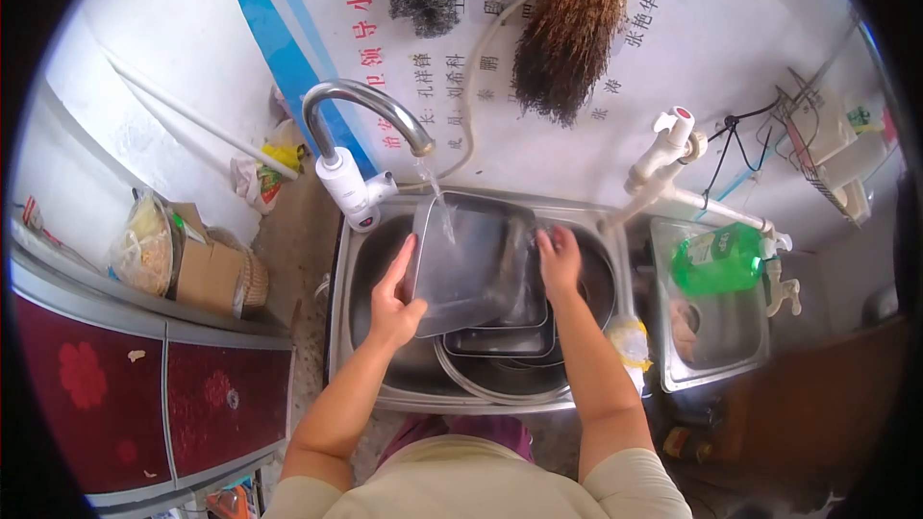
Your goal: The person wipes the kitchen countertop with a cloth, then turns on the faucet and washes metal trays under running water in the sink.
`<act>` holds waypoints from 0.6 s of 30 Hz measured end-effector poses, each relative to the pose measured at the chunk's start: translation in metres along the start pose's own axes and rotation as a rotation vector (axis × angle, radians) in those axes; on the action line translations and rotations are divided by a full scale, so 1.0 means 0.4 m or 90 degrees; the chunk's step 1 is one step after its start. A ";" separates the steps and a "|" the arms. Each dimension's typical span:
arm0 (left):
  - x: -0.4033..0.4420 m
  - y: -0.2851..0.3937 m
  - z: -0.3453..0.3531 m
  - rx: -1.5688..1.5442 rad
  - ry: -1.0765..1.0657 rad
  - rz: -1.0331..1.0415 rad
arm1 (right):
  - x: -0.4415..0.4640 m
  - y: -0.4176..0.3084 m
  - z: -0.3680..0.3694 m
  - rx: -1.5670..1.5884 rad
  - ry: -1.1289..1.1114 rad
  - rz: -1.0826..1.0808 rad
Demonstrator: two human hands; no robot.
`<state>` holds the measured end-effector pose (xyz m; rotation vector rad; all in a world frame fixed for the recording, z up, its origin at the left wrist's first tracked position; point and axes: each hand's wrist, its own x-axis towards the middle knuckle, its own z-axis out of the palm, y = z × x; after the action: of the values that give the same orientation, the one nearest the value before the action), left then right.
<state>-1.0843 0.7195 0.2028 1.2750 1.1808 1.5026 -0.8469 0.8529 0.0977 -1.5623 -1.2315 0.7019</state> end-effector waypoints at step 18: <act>-0.004 -0.095 0.019 -0.403 0.036 -0.181 | -0.032 -0.097 -0.013 -0.263 -0.067 0.021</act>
<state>-1.0760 0.7277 0.1657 0.6167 0.7783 1.5299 -0.8609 0.8391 0.1339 -1.9035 -1.5007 0.5812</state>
